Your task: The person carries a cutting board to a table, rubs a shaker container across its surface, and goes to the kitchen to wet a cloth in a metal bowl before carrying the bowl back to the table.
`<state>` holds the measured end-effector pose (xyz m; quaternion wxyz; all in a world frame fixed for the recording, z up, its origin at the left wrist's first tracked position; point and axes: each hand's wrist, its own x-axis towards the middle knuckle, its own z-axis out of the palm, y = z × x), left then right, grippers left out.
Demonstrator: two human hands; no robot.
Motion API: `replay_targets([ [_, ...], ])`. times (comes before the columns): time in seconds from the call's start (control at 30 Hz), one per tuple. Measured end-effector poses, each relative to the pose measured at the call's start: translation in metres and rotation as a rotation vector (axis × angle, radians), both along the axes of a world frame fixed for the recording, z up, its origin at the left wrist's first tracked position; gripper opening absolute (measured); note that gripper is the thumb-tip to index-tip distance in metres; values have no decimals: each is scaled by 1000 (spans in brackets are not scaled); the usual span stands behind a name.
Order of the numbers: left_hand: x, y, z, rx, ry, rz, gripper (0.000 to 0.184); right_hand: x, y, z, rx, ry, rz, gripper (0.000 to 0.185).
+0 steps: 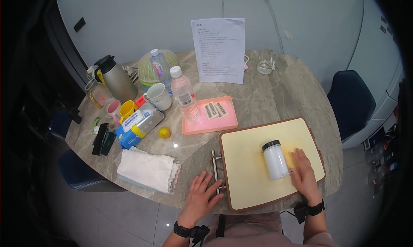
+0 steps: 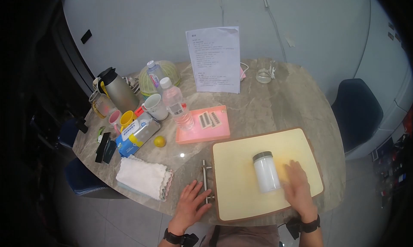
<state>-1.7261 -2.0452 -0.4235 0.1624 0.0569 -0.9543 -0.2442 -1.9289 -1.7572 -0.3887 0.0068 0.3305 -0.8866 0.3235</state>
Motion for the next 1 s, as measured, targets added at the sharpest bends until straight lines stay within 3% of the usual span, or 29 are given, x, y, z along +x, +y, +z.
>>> replay_targets([
  [0.1,0,0,2,3,-10,1,47,-2,-4,5,-136,-5,-2,55],
  [0.3,-1,0,1,-19,-3,0,47,9,-48,18,99,225,319,65],
  [0.67,1,-3,1,-8,9,-23,46,60,-116,16,356,499,466,50],
  [1.0,1,-3,-4,5,11,-19,47,9,-50,8,-24,264,214,41],
])
